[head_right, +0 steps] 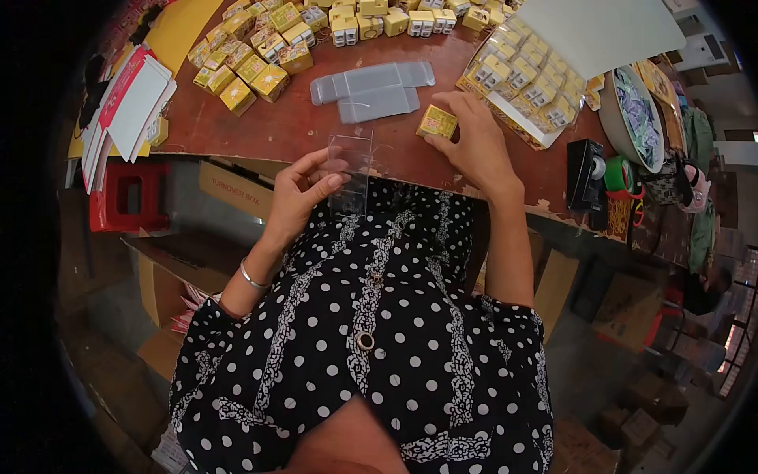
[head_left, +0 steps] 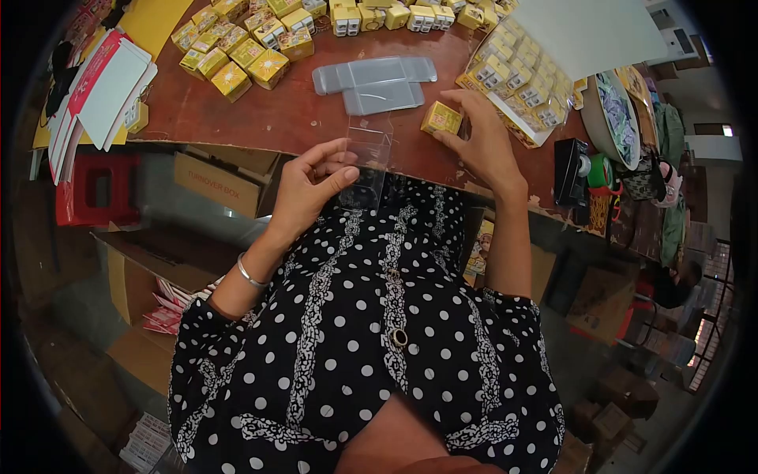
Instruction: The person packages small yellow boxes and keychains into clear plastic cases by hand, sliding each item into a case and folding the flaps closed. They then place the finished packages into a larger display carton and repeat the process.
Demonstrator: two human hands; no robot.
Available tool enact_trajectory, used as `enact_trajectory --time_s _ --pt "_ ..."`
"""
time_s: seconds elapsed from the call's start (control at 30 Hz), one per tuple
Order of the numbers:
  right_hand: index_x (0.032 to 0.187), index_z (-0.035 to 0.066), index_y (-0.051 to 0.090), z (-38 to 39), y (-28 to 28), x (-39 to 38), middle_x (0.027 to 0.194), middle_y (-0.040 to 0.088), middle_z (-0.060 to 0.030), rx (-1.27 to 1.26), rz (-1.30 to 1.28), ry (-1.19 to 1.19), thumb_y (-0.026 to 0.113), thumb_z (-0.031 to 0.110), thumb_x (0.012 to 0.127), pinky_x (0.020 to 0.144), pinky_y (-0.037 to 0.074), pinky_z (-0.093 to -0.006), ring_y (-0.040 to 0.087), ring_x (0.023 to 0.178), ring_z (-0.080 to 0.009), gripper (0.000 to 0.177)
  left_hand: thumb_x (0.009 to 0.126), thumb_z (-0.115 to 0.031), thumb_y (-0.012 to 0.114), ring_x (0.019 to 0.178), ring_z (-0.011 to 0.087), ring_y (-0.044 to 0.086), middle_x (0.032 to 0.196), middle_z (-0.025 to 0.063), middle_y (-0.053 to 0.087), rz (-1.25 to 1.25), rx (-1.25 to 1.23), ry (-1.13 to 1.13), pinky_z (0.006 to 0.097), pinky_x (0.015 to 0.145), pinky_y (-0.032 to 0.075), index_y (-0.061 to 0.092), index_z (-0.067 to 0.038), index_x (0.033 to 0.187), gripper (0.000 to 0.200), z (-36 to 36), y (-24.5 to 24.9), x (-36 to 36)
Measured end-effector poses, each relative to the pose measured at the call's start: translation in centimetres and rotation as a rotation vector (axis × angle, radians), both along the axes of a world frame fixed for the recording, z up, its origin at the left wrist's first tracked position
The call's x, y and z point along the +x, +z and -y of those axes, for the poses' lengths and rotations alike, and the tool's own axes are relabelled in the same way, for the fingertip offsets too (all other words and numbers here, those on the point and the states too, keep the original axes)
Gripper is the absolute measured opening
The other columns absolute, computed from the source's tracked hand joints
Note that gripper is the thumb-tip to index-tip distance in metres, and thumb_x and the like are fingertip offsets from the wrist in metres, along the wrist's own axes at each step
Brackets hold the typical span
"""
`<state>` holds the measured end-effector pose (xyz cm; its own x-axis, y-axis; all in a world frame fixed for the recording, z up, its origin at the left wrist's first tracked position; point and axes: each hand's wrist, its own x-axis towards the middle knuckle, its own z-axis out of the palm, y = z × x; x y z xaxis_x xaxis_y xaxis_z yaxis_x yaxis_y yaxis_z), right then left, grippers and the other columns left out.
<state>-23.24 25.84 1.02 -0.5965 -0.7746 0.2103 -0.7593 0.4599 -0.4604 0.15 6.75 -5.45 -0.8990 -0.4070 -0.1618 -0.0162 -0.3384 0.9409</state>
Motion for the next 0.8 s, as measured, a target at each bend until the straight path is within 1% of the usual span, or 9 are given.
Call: enact_trajectory --time_s 0.07,0.17,0.23,0.27,0.37,0.4,0.47,0.57,0.8 --pt "0.130 0.006 0.061 -0.2 -0.5 -0.2 0.117 0.067 -0.0122 -0.021 -0.090 0.106 0.081 0.007 0.083 0.091 0.053 -0.0349 0.067 0.105 -0.0237 0.052 0.091 -0.013 0.079 0.104 0.0128 0.067 0.121 0.0135 0.069 -0.006 -0.012 0.004 0.0277 0.093 0.054 0.056 0.005 0.138 0.056 -0.1 0.1 -0.3" --pt "0.133 0.003 0.059 0.1 0.1 0.7 0.121 0.066 -0.0118 -0.108 0.064 0.041 0.076 0.001 0.087 0.095 0.052 -0.0322 0.066 0.108 -0.0196 0.049 0.090 -0.013 0.080 0.105 0.0132 0.067 0.120 0.0135 0.069 -0.018 -0.103 -0.003 0.0280 0.093 0.055 0.058 0.003 0.138 0.056 -0.3 1.2 -0.6" --pt "0.126 -0.002 0.062 0.5 1.8 2.2 0.122 0.066 -0.0112 -0.594 0.563 0.106 0.074 0.000 0.087 0.095 0.053 -0.0313 0.066 0.106 -0.0201 0.041 0.090 -0.012 0.080 0.105 0.0139 0.067 0.121 0.0139 0.069 -0.015 -0.106 -0.010 0.0282 0.094 0.055 0.058 0.002 0.138 0.055 -0.4 1.6 -0.7" --pt "0.124 -0.004 0.062 0.8 3.4 3.4 0.124 0.065 -0.0120 -0.665 0.662 0.149 0.073 -0.003 0.087 0.098 0.052 -0.0318 0.064 0.113 -0.0187 0.039 0.090 -0.011 0.079 0.105 0.0147 0.068 0.121 0.0143 0.069 -0.019 -0.110 -0.033 0.0284 0.094 0.055 0.058 0.001 0.138 0.054 -0.6 1.8 -0.9" --pt "0.121 -0.002 0.065 2.0 3.4 4.0 0.122 0.067 -0.0120 -0.637 0.393 0.291 0.075 -0.003 0.085 0.097 0.052 -0.0327 0.065 0.112 -0.0204 0.037 0.090 -0.008 0.078 0.106 0.0169 0.069 0.122 0.0155 0.068 -0.073 -0.081 -0.068 0.0293 0.094 0.056 0.057 0.001 0.138 0.053 -1.0 2.0 -1.3" --pt "0.121 -0.002 0.065 2.0 3.6 4.0 0.122 0.067 -0.0120 -0.636 0.393 0.291 0.075 -0.003 0.085 0.097 0.052 -0.0327 0.065 0.112 -0.0204 0.037 0.090 -0.008 0.078 0.106 0.0169 0.069 0.122 0.0155 0.068 -0.074 -0.080 -0.067 0.0293 0.094 0.056 0.057 0.001 0.138 0.053 -1.1 2.3 -1.4" --pt "0.122 -0.002 0.065 2.2 4.0 4.2 0.128 0.065 -0.0149 -0.433 0.188 0.296 0.073 -0.006 0.086 0.104 0.050 -0.0341 0.061 0.121 -0.0211 0.038 0.090 -0.006 0.077 0.107 0.0182 0.069 0.123 0.0161 0.068 -0.093 -0.113 -0.081 0.0300 0.095 0.057 0.057 0.002 0.137 0.052 -1.1 2.7 -1.3" --pt "0.118 -0.001 0.069 2.1 4.5 4.2 0.125 0.068 -0.0133 -0.297 0.094 0.356 0.075 -0.005 0.082 0.101 0.049 -0.0351 0.063 0.118 -0.0237 0.036 0.090 -0.005 0.077 0.108 0.0182 0.069 0.123 0.0158 0.068 -0.118 -0.139 -0.070 0.0303 0.095 0.057 0.056 0.002 0.137 0.051 -1.2 2.6 -1.3" --pt "0.115 0.001 0.070 2.7 5.0 4.7 0.118 0.071 -0.0122 -0.162 0.195 0.438 0.075 0.005 0.083 0.096 0.049 -0.0363 0.065 0.110 -0.0274 0.032 0.091 -0.003 0.076 0.108 0.0172 0.069 0.122 0.0152 0.068 -0.149 -0.058 -0.092 0.0311 0.097 0.056 0.054 0.002 0.138 0.052 -1.6 2.5 -1.4"
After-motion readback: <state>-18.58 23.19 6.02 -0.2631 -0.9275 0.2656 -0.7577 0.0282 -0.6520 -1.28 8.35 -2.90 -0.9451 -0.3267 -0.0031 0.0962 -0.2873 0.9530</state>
